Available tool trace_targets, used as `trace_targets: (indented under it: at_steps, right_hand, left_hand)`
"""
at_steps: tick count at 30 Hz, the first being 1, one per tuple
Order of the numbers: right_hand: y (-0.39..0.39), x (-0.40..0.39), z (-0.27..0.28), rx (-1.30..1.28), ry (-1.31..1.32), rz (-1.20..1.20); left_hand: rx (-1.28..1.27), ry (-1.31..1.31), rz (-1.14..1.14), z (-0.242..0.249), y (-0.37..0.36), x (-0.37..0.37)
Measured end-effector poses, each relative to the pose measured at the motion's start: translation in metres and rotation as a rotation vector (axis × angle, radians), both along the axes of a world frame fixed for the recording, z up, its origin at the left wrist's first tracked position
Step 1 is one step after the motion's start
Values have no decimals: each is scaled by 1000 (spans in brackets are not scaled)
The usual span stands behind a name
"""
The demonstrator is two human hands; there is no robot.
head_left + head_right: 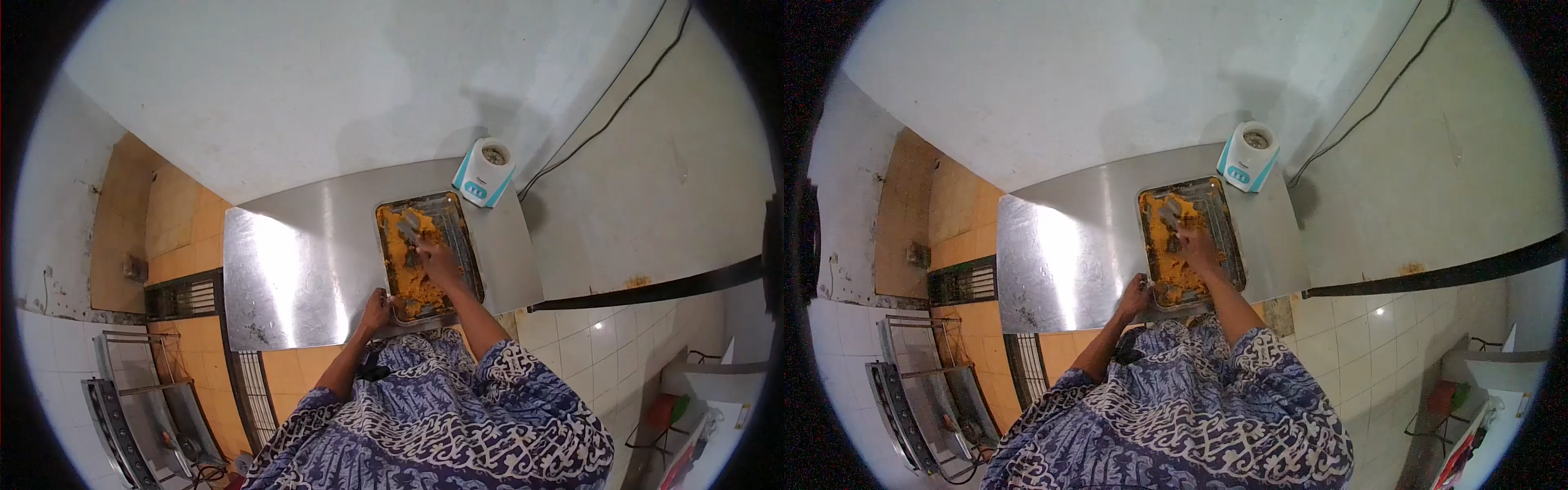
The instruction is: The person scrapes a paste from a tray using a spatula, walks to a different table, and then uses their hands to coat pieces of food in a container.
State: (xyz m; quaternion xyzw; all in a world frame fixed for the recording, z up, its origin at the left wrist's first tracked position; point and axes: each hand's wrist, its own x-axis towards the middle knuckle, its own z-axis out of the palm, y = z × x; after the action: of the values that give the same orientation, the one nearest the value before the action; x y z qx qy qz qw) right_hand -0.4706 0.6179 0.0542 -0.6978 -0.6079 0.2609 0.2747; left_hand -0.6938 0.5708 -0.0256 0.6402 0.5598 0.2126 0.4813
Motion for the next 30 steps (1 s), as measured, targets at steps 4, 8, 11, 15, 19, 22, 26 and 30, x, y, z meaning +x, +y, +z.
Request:
trace_targets:
  at_steps: [4,8,11,15,19,22,26,30]
  right_hand:
    - [29,27,4,-111,345,-72]
    - [17,30,20,-51,250,-44]
    - [-2,15,16,-2,124,-6]
    - [-16,-6,26,-123,54,50]
    - [-12,-10,20,-67,20,66]
    - [7,-4,-2,-54,15,50]
    - [35,24,-34,112,252,-26]
    - [10,31,0,-60,277,-69]
  left_hand:
    - [-122,19,-12,8,0,-1]
    - [-54,46,-19,27,-4,2]
    - [-68,36,-30,16,1,-3]
    - [-98,49,-25,20,0,-3]
    - [3,4,-28,13,0,-5]
    - [44,60,-20,3,4,-8]
    - [-68,100,0,25,3,-3]
    - [-6,125,-6,24,0,0]
